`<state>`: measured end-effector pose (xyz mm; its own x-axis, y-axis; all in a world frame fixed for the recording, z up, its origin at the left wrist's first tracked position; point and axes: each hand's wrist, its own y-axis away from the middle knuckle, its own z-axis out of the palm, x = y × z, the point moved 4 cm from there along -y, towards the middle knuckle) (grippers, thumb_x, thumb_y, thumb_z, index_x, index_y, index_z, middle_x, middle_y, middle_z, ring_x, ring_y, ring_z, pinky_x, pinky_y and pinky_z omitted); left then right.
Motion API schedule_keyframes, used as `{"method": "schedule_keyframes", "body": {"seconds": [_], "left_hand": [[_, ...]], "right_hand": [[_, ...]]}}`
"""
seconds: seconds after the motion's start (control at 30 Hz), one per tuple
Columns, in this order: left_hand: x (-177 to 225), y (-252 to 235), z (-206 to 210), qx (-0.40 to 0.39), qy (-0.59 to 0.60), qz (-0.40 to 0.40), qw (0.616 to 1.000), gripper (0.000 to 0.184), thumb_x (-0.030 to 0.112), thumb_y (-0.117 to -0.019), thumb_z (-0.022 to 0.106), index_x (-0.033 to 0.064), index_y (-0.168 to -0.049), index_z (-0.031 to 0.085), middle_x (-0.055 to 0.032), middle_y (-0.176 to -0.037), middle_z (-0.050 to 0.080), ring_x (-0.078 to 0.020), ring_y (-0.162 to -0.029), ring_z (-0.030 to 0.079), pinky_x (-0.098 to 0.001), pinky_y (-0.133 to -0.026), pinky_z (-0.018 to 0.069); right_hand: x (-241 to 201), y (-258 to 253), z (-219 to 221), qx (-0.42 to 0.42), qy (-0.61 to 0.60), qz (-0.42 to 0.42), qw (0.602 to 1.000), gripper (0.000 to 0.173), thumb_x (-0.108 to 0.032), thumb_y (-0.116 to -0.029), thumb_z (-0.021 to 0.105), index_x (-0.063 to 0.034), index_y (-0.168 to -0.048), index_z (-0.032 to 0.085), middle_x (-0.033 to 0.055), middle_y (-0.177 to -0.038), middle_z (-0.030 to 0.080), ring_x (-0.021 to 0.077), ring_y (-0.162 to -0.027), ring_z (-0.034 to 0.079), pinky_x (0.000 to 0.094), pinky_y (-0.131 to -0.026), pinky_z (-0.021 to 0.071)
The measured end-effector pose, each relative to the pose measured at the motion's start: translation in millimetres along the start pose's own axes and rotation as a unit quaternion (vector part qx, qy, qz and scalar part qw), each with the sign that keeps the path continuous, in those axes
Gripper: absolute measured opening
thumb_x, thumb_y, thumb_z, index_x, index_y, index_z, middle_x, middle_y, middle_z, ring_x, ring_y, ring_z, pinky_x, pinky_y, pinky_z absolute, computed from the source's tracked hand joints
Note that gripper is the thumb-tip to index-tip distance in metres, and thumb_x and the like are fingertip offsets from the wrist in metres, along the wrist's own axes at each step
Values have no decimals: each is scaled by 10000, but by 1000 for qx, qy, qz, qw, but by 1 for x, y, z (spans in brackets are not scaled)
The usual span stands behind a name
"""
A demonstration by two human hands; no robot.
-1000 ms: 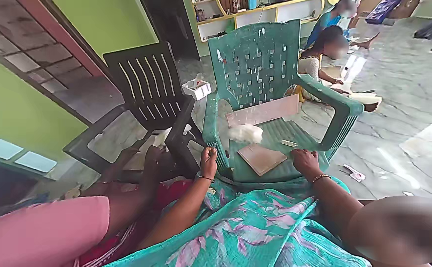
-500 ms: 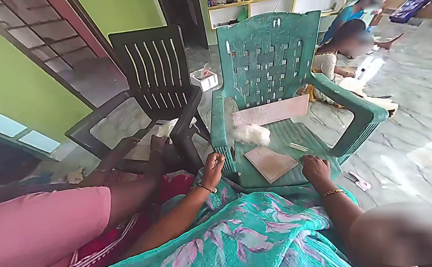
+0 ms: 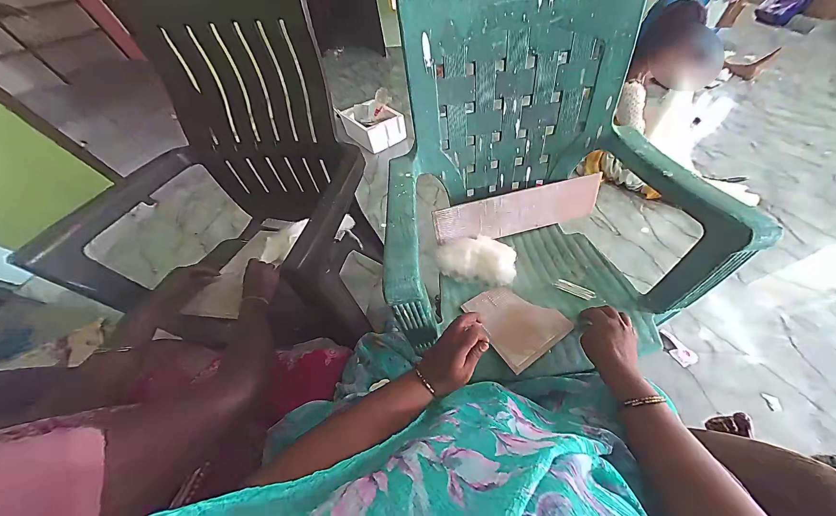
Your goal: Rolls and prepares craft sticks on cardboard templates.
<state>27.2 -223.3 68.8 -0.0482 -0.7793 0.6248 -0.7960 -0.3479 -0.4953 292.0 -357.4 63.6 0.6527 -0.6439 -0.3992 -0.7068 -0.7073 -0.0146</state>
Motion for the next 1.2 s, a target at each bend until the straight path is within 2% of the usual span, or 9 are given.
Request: {"method": "schedule_keyframes", "body": {"seconds": [0.17,0.27,0.37,0.57,0.67,0.77,0.9,1.03,1.2], "left_hand": [[-37,-18,28,-39,-65,-102,992,319,181,-1065,478,-57,-1108,686,-259,-1344,618,-400,-1311,569,-537,-1110,438],[-43,-10,39,-32,-141,-38,989,296,192,-1064,487,-7,-1095,704,-193,-1266,692,-378,-1292,606,-564,-1061,476],[-40,-6,41,-19,-169,-19,985,275,167,-1055,487,-6,-1076,699,-186,-1236,705,-371,-1268,626,-550,-1035,500],[-38,-7,40,-14,-187,-24,982,266,165,-1056,476,6,-1069,689,-175,-1206,713,-359,-1243,642,-525,-1028,511],[-37,-7,38,-8,-172,-18,985,254,153,-1049,488,-6,-1061,686,-183,-1205,715,-367,-1239,645,-526,-1027,514],[-41,-5,38,14,-178,5,984,265,174,-1057,469,7,-1043,673,-173,-1165,725,-349,-1204,665,-488,-1008,532],[-43,-4,38,33,-182,11,983,286,183,-1059,458,-4,-1065,673,-176,-1135,728,-335,-1180,676,-477,-1031,521],[-44,-3,37,51,-172,8,984,300,183,-1065,459,-28,-1087,671,-192,-1118,725,-323,-1118,697,-459,-1020,531],[-26,-36,25,80,-67,-160,982,305,93,-1046,435,-137,-1113,624,-247,-1025,675,-301,-974,679,-407,-917,554]], "right_hand": [[0,-3,0,-1,4,-2,1000,314,40,-939,531,-22,-1174,730,241,-1275,653,457,-1267,553,652,-1028,411],[-19,-13,-3,20,-31,-67,997,324,25,-976,488,-12,-1189,730,244,-1246,679,448,-1240,591,620,-1046,429],[-55,-38,1,13,-53,-173,983,292,-25,-1001,548,-33,-1238,719,216,-1280,677,413,-1247,604,572,-1077,442],[-112,-109,40,-9,-25,-243,970,421,-11,-989,577,-206,-1344,692,201,-1457,554,461,-1279,540,636,-978,460],[-114,-125,53,-46,-45,-224,972,252,-86,-973,668,-144,-1202,755,183,-1438,567,437,-1326,504,635,-1021,437],[-103,-118,41,7,-159,-196,967,108,-85,-933,721,-34,-1017,765,199,-1220,678,411,-1218,580,598,-1038,443],[-84,-89,10,9,-298,-77,951,201,-189,-976,715,-26,-1085,758,194,-1147,709,357,-1136,637,562,-998,472],[-74,-63,-3,-38,-467,-10,883,160,-93,-1013,627,-14,-1118,719,81,-954,715,114,-818,632,312,-774,522],[-67,-54,-2,-79,-563,3,823,109,-35,-983,653,-1,-1067,714,58,-902,706,89,-787,644,266,-737,537]]}}
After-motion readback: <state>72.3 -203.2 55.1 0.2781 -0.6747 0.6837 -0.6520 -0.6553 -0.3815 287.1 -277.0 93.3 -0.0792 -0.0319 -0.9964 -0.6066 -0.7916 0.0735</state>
